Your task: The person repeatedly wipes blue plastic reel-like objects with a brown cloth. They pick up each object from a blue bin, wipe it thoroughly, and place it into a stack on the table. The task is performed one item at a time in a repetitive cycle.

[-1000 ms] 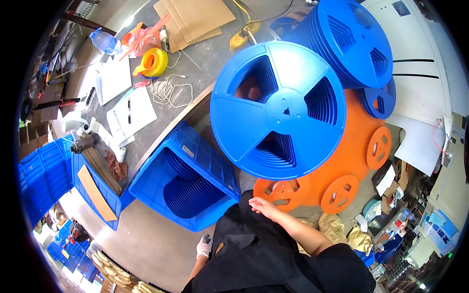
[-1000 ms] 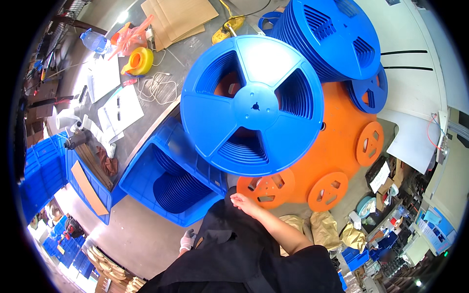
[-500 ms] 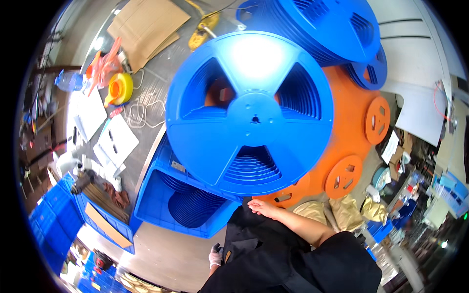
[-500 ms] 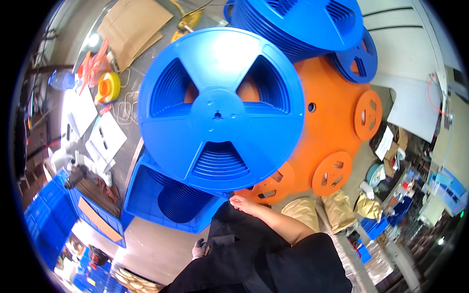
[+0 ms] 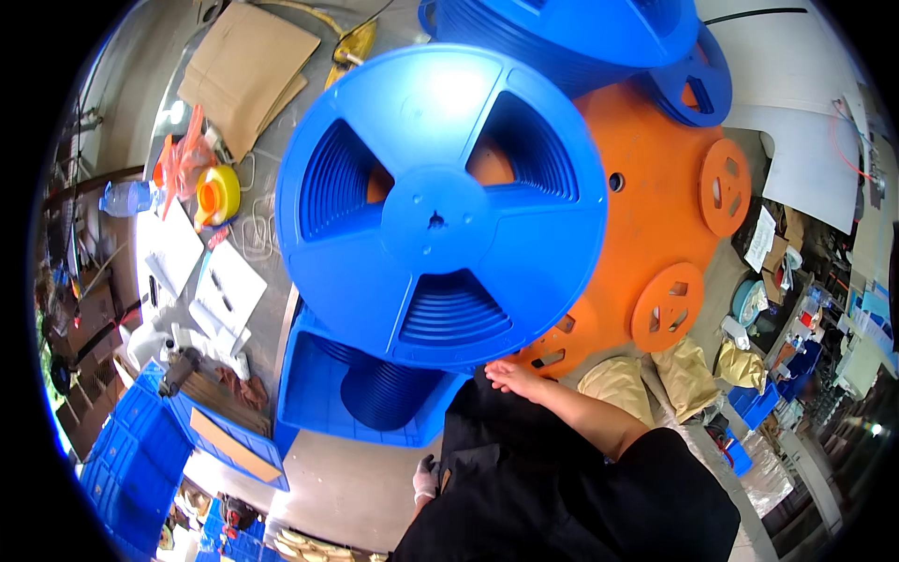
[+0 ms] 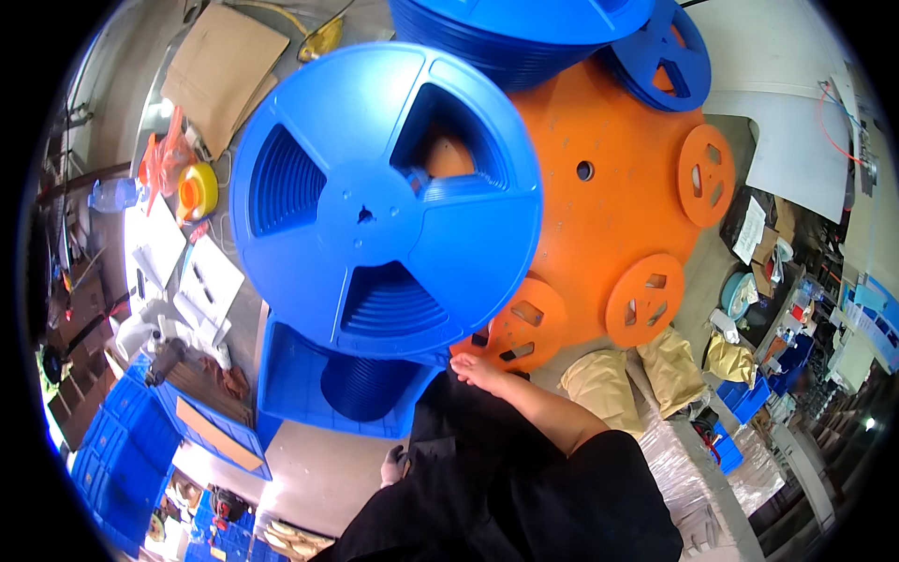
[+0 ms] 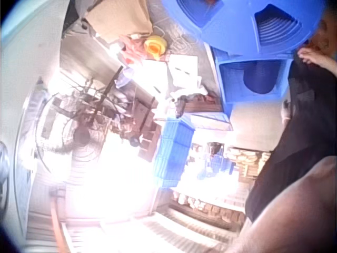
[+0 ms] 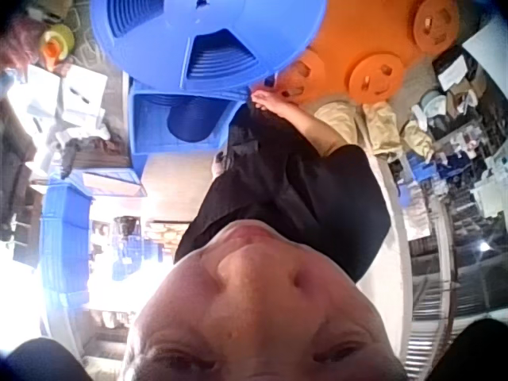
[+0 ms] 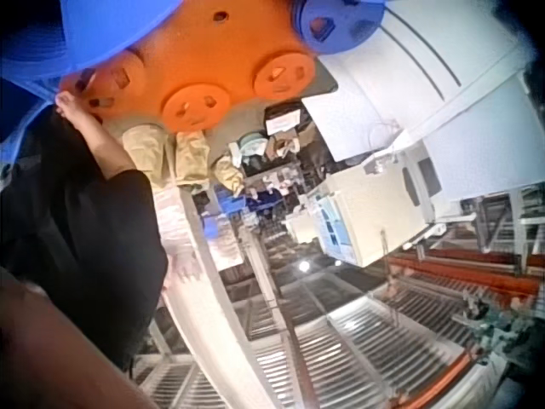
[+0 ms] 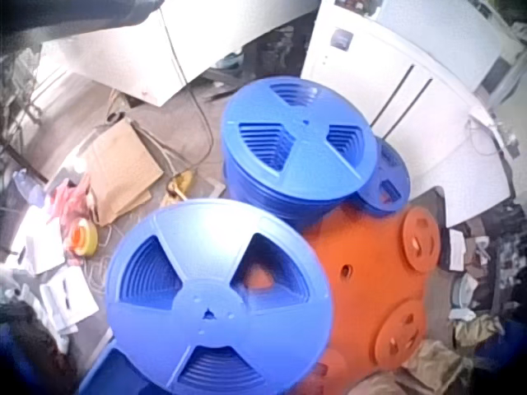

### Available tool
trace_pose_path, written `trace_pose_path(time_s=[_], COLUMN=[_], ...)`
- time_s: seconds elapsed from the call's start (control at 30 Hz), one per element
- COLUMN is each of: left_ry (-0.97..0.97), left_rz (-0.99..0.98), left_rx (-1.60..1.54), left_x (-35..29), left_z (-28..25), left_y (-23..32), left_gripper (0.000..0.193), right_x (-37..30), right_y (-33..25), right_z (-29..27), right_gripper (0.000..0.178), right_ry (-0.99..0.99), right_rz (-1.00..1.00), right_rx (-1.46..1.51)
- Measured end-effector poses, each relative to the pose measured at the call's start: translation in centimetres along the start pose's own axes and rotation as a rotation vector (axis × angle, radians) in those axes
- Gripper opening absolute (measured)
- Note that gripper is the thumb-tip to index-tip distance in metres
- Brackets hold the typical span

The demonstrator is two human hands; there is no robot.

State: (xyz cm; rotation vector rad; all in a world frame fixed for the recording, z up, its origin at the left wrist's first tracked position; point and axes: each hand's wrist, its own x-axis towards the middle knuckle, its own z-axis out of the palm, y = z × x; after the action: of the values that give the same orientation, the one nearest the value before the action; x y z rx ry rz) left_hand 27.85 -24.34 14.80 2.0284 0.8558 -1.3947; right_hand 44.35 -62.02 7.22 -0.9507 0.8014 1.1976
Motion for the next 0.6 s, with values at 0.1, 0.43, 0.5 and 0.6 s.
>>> trace_pose_path(time_s=[0.1,0.43,0.5,0.6], left_ry=[-0.004,-0.036,-0.027,-0.009], left_rz=[-0.041,-0.219,-0.209,-0.213], left_rx=[-0.115,-0.218,-0.213,-0.284], left_x=[-1.2,-3.1,-2.9,-2.8], left_z=[-0.4,0.5,1.2,2.7], left_y=[3.2,4.3,2.6,0.5], left_gripper=[0.038,0.041,0.041,0.038], right_x=[-0.3,-0.6,-0.5,-0.5], right_y=[-0.3,0.4,0.6,0.3], right_z=[-0.6,-0.6,-0.3,0.1], right_gripper=[0.046,0.045,0.045,0.045], right_ry=[0.043,0.044,0.044,0.016], right_rz=[-0.047,0.028,0.042,0.043], right_rx=[0.047,0.032,0.024,0.005])
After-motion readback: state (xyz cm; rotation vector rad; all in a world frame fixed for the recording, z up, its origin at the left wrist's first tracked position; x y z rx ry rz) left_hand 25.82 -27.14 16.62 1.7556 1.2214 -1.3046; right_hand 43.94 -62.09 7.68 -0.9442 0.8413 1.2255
